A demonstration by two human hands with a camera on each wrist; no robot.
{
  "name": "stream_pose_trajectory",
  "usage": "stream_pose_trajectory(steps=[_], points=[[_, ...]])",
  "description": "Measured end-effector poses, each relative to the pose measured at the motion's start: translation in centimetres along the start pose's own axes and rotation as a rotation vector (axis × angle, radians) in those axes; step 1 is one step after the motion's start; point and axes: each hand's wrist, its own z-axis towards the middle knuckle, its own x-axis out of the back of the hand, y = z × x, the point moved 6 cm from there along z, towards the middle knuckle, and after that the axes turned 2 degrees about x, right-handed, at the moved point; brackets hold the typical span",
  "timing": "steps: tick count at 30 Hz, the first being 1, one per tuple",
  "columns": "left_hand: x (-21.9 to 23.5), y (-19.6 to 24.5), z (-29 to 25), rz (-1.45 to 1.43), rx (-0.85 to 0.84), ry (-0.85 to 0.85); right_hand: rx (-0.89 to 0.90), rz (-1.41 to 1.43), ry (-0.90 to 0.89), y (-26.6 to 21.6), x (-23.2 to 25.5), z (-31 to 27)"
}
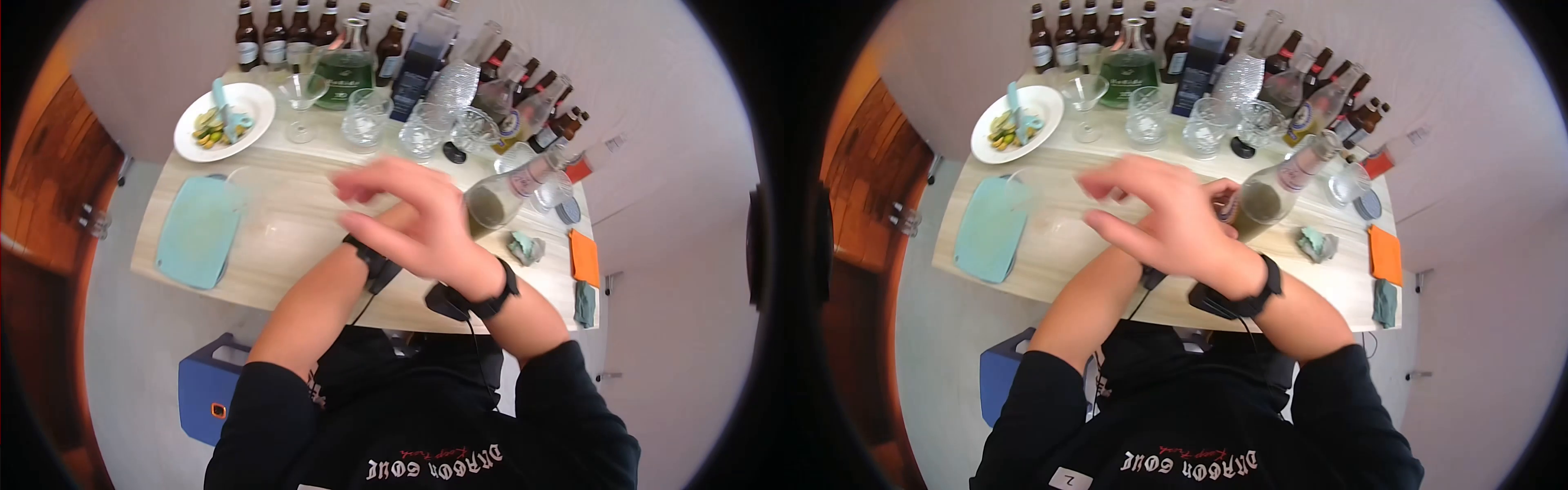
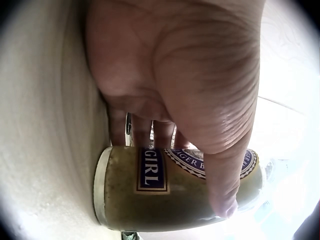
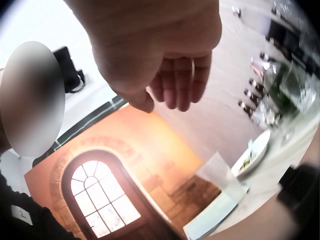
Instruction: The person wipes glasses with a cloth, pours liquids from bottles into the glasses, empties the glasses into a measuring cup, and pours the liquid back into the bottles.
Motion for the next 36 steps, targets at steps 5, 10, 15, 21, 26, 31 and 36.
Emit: stream_pose_trajectory(steps=[5, 10, 15, 21, 26, 31, 36], points=[[-0.3, 2.7, -0.3, 0.089, 0.126, 0.049, -0.096, -0.194, 0.587, -0.6, 11.6, -12.2], [-0.5, 3.0, -0.4, 0.117, 0.211, 0.074, -0.389, 0.092, 0.795, 5.5, 13.5, -14.1], [0.4, 2.3, -0.7, 0.077, 0.201, -0.012, -0.453, 0.366, 0.653, 7.5, 11.8, -11.1], [1.7, 0.6, -0.6, -0.024, 0.066, 0.189, -0.505, 0.207, 0.641, 7.3, 11.9, -10.3], [3.2, 0.3, -0.7, 0.003, 0.116, 0.252, -0.506, 0.128, 0.73, 6.7, 13.0, -10.5], [3.1, 0.7, -0.6, -0.037, 0.133, 0.226, -0.469, 0.289, 0.844, 8.0, 17.9, -12.9], [3.2, 0.4, -0.5, -0.024, 0.18, 0.257, -0.352, 0.293, 0.884, 5.8, 28.4, -11.7]])
